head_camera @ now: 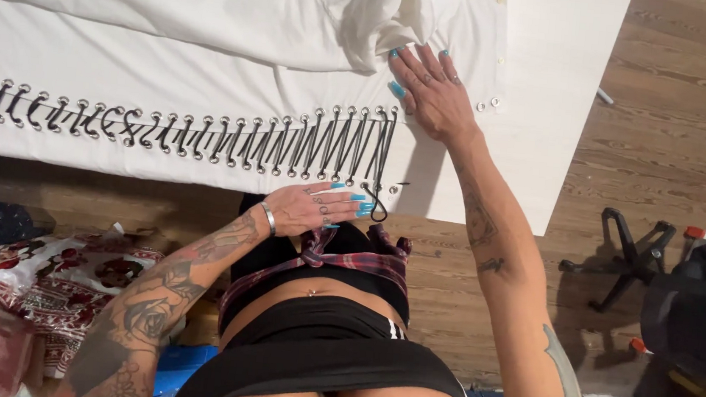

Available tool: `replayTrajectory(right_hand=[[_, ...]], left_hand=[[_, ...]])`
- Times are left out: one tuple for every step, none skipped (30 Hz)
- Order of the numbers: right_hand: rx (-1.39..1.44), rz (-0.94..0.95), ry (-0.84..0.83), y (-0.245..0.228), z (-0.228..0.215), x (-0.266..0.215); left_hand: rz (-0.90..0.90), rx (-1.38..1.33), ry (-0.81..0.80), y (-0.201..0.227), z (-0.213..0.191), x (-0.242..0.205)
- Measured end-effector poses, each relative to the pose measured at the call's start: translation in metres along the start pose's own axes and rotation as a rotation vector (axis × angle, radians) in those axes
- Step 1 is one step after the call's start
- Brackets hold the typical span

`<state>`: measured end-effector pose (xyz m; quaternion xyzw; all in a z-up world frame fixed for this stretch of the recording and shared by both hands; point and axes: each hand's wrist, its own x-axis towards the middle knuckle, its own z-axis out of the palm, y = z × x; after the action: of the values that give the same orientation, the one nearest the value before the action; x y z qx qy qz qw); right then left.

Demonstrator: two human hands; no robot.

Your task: Lacing a black cord through the eyelets of a white garment on a work table

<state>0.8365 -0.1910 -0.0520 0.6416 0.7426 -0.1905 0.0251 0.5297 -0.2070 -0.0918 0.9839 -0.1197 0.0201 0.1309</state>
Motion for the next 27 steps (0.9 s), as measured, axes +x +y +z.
replayTrajectory(right_hand=[[-0.017,-0.021,0.011,0.002,0.0,0.001],[-0.033,-0.044,0.027,0.004,-0.001,0.003],[-0.031,-0.043,0.027,0.004,-0.002,0.0],[-0.023,-0.04,0.015,0.004,-0.002,0.001],[-0.014,-0.037,0.002,0.003,-0.002,0.002],[-0.011,-0.037,0.002,0.003,-0.003,-0.002],[0.057,-0.064,0.059,0.002,-0.005,-0.006],[0.123,-0.086,0.116,0.003,-0.007,-0.01],[0.124,-0.08,0.118,-0.002,-0.013,-0.019],[0.217,-0.061,0.331,-0.007,-0.02,-0.032],[0.306,-0.044,0.546,-0.012,-0.027,-0.044],[0.302,-0.03,0.545,0.002,0.004,-0.062],[0.276,0.058,0.56,0.015,0.036,-0.079],[0.258,0.141,0.57,0.025,0.069,-0.097],[0.261,0.149,0.566,0.016,0.074,-0.109],[0.24,0.109,0.499,0.009,0.077,-0.123],[0.219,0.068,0.432,0.002,0.079,-0.137],[0.212,0.066,0.435,0.002,0.089,-0.141],[0.186,0.114,0.387,0.001,0.098,-0.144],[0.169,0.156,0.33,-0.004,0.109,-0.15],[0.171,0.148,0.324,-0.001,0.104,-0.145],[0.148,0.091,0.339,-0.002,0.101,-0.141],[0.125,0.033,0.354,-0.002,0.097,-0.137],[0.123,0.032,0.358,-0.002,0.09,-0.132],[0.162,0.018,0.347,-0.001,0.083,-0.127],[0.201,0.007,0.332,-0.002,0.076,-0.124],[0.199,0.008,0.332,0.001,0.073,-0.122]], left_hand=[[-0.005,-0.004,-0.009,-0.001,0.0,0.001],[-0.011,-0.004,-0.02,-0.002,-0.001,0.001],[-0.01,-0.005,-0.022,0.0,-0.002,0.002],[-0.01,-0.022,-0.011,-0.001,-0.002,0.002],[-0.011,-0.038,0.0,-0.001,-0.002,0.002],[-0.01,-0.039,-0.003,0.0,-0.002,0.003],[-0.021,-0.037,-0.026,0.001,-0.001,0.005],[-0.026,-0.034,-0.048,0.0,0.0,0.007],[-0.02,-0.035,-0.049,0.001,-0.007,0.007],[-0.035,-0.04,-0.035,0.004,-0.013,0.008],[-0.05,-0.046,-0.021,0.006,-0.019,0.01],[-0.037,-0.051,-0.018,0.01,-0.017,0.01],[-0.105,-0.035,0.09,0.014,-0.014,0.01],[-0.182,-0.022,0.191,0.021,-0.012,0.008],[-0.178,-0.029,0.188,0.021,-0.01,0.004],[-0.193,-0.021,0.175,0.02,-0.007,0.004],[-0.209,-0.014,0.163,0.02,-0.004,0.003],[-0.208,-0.009,0.168,0.017,-0.001,0.004],[-0.214,-0.014,0.166,0.014,0.002,0.005],[-0.23,-0.026,0.159,0.017,0.004,0.002],[-0.239,-0.028,0.159,0.017,0.006,0.004],[-0.241,-0.014,0.17,0.017,0.007,0.003],[-0.242,0.0,0.182,0.018,0.007,0.002],[-0.241,0.005,0.183,0.018,0.006,0.002],[-0.239,0.006,0.194,0.017,0.006,0.003],[-0.237,0.003,0.204,0.018,0.005,0.003],[-0.235,0.003,0.206,0.017,0.005,0.007]])
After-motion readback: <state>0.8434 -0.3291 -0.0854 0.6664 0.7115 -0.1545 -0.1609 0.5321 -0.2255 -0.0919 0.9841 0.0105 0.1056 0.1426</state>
